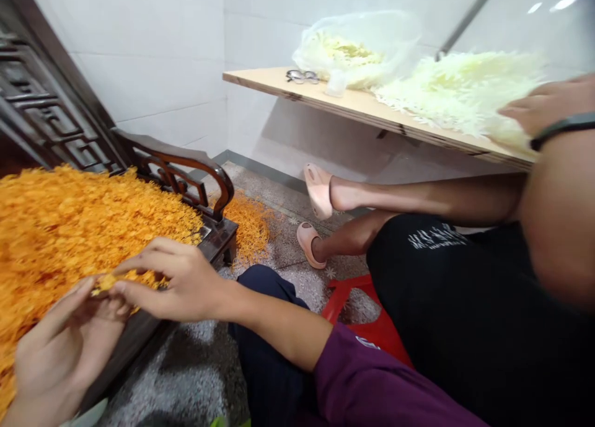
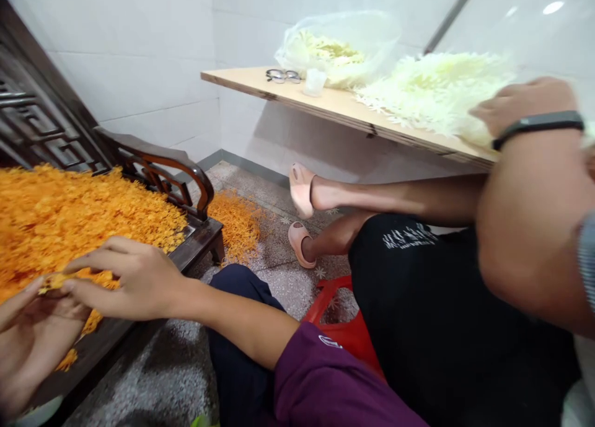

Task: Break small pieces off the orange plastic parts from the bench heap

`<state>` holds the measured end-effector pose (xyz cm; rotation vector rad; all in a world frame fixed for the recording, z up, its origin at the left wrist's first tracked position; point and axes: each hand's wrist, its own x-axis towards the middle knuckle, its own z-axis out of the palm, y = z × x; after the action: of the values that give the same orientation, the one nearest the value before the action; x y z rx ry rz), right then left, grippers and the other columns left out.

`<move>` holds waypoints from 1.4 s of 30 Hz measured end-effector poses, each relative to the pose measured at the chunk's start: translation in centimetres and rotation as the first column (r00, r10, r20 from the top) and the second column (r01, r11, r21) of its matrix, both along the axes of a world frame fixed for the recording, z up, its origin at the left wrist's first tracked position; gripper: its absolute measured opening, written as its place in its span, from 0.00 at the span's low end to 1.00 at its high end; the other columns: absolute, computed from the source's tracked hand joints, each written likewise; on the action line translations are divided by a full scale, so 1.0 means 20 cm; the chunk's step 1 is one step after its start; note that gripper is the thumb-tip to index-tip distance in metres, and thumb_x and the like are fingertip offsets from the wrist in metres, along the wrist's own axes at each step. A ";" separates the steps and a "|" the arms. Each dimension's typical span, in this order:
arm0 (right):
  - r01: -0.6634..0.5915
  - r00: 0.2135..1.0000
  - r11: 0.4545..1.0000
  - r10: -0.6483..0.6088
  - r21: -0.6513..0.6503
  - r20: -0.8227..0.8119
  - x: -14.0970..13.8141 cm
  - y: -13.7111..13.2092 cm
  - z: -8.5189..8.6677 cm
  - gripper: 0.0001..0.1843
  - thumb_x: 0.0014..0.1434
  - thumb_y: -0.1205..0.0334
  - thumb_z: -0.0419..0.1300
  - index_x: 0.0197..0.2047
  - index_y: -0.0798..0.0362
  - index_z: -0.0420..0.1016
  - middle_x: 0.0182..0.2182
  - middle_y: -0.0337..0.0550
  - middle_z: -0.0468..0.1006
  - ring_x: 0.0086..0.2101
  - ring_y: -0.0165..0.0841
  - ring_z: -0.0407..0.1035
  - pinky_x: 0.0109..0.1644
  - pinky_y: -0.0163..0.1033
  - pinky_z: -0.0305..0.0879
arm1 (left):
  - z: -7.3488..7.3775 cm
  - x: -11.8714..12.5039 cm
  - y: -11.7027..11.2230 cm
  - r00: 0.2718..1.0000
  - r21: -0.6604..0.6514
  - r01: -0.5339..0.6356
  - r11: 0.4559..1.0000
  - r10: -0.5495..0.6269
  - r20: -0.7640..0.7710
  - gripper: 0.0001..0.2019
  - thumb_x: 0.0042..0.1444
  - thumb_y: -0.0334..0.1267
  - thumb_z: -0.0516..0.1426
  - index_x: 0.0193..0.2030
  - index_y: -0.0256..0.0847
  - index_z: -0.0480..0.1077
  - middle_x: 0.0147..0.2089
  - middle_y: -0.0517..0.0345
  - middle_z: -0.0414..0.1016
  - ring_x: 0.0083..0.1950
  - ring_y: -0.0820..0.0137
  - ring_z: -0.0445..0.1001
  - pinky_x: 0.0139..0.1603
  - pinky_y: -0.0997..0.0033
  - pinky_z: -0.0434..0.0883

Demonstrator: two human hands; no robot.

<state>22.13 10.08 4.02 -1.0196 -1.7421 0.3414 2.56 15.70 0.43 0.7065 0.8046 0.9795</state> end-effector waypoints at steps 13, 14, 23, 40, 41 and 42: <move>-0.021 0.977 0.997 0.004 -0.075 -0.215 -0.02 -0.03 -0.02 0.10 0.68 0.57 0.65 0.47 0.54 0.81 0.35 0.39 0.76 0.30 0.27 0.67 0.34 0.35 0.64 | 0.06 0.11 -0.12 0.995 0.293 -0.100 0.951 0.096 0.030 0.11 0.52 0.42 0.73 0.34 0.39 0.81 0.32 0.56 0.77 0.29 0.74 0.72 0.31 0.76 0.73; -0.030 0.977 0.995 0.010 -0.091 -0.214 -0.02 -0.04 -0.02 0.11 0.67 0.56 0.66 0.47 0.54 0.80 0.34 0.39 0.76 0.30 0.26 0.67 0.33 0.35 0.64 | 0.06 0.11 -0.13 0.995 0.324 -0.098 0.941 0.102 0.005 0.10 0.52 0.42 0.73 0.34 0.39 0.82 0.31 0.56 0.76 0.30 0.75 0.72 0.33 0.76 0.72; 0.011 0.974 0.989 -0.044 -0.144 -0.224 -0.04 -0.02 -0.04 0.08 0.66 0.58 0.66 0.43 0.54 0.81 0.33 0.38 0.76 0.28 0.24 0.65 0.31 0.34 0.62 | 0.07 0.13 -0.13 0.986 0.424 -0.142 0.895 0.164 -0.016 0.09 0.54 0.42 0.73 0.36 0.41 0.83 0.31 0.56 0.76 0.30 0.74 0.71 0.31 0.75 0.71; -0.121 0.910 0.964 0.011 -0.238 -0.415 -0.04 -0.02 -0.01 0.13 0.67 0.53 0.65 0.36 0.54 0.79 0.29 0.39 0.76 0.28 0.28 0.65 0.33 0.36 0.61 | 0.04 0.14 -0.12 0.985 0.468 -0.120 0.876 0.164 -0.054 0.14 0.49 0.42 0.76 0.39 0.41 0.82 0.37 0.56 0.80 0.35 0.75 0.75 0.40 0.77 0.75; -0.152 0.892 0.955 0.021 -0.256 -0.452 -0.04 -0.02 0.00 0.14 0.66 0.52 0.66 0.36 0.54 0.79 0.28 0.38 0.75 0.27 0.27 0.64 0.32 0.36 0.61 | 0.04 0.13 -0.12 0.986 0.451 -0.124 0.884 0.161 -0.043 0.15 0.48 0.43 0.77 0.38 0.41 0.82 0.36 0.56 0.79 0.34 0.75 0.74 0.38 0.77 0.74; -0.181 0.875 0.946 0.029 -0.270 -0.484 -0.04 -0.02 0.00 0.15 0.66 0.51 0.66 0.35 0.54 0.78 0.27 0.37 0.74 0.27 0.27 0.63 0.31 0.36 0.60 | 0.05 0.13 -0.12 0.988 0.435 -0.124 0.892 0.152 -0.030 0.15 0.48 0.44 0.77 0.37 0.40 0.82 0.35 0.57 0.79 0.33 0.76 0.74 0.37 0.78 0.74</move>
<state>21.41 9.68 4.02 -0.9564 -1.3181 0.8838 5.19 13.38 1.39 1.0790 0.7035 1.2912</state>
